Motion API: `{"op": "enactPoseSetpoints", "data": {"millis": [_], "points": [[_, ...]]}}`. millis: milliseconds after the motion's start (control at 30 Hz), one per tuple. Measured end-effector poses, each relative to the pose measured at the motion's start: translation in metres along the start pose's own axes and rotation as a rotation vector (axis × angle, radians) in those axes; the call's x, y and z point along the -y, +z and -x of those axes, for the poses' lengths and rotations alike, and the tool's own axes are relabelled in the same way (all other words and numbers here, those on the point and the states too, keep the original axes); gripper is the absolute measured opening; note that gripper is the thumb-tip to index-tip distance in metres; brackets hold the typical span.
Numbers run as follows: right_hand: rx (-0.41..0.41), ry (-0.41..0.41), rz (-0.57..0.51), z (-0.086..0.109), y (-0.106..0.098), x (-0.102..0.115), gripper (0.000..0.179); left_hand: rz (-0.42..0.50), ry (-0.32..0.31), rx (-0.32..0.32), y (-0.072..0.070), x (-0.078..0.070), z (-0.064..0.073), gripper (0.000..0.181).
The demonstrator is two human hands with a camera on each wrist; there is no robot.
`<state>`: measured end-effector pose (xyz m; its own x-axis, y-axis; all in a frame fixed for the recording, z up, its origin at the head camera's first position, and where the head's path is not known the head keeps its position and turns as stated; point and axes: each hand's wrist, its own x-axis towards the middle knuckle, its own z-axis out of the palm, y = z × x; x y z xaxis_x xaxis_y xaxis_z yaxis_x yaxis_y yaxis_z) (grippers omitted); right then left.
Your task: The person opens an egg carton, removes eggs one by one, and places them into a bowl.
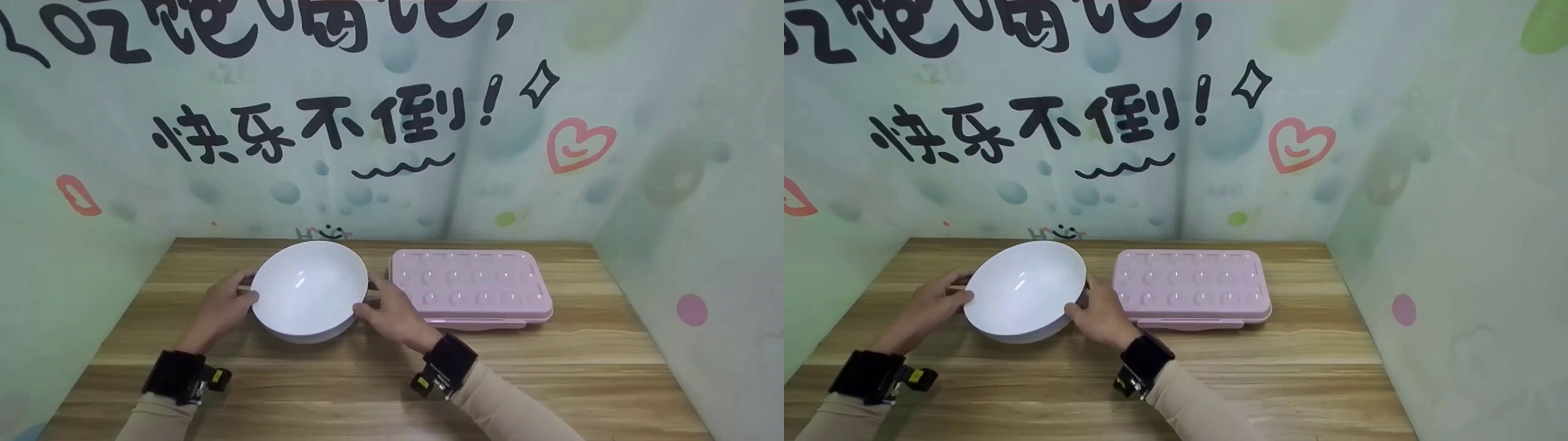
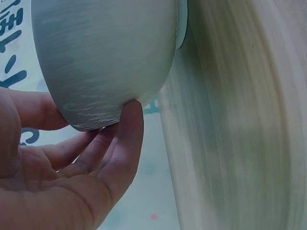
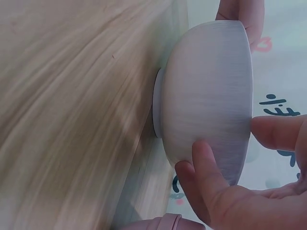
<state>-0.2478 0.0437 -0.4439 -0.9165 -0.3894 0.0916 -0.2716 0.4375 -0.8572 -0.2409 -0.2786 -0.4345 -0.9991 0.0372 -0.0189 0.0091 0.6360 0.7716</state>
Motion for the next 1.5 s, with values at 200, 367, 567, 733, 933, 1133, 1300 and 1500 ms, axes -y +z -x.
{"op": "enactPoseSetpoints", "data": {"millis": [200, 367, 567, 733, 933, 1133, 1300, 1500], "points": [[-0.002, -0.013, 0.017, 0.005, -0.002, -0.002, 0.071, -0.005, -0.014, 0.024, 0.002, -0.002, -0.002, 0.058], [0.003, -0.025, -0.016, 0.008, -0.003, -0.001, 0.068, -0.012, -0.020, 0.029, 0.005, -0.003, -0.003, 0.058], [0.000, -0.022, 0.008, 0.013, -0.006, 0.000, 0.067, 0.006, 0.015, 0.016, 0.010, -0.006, -0.003, 0.056], [-0.013, -0.037, 0.053, 0.017, -0.011, -0.002, 0.068, 0.016, 0.028, 0.018, 0.013, -0.009, -0.001, 0.054], [-0.018, -0.092, 0.065, 0.020, -0.013, -0.007, 0.067, -0.006, 0.029, 0.013, 0.015, -0.011, -0.002, 0.054], [-0.018, -0.143, 0.097, 0.036, -0.029, -0.010, 0.070, -0.164, 0.129, -0.113, 0.025, -0.023, 0.001, 0.051], [-0.028, -0.205, 0.115, 0.060, -0.063, -0.015, 0.070, -0.303, 0.326, -0.305, 0.044, -0.054, 0.009, 0.044], [-0.140, -0.348, 0.333, 0.084, -0.108, -0.034, 0.069, -0.449, 0.687, -0.371, 0.083, -0.097, 0.017, 0.039]]}}
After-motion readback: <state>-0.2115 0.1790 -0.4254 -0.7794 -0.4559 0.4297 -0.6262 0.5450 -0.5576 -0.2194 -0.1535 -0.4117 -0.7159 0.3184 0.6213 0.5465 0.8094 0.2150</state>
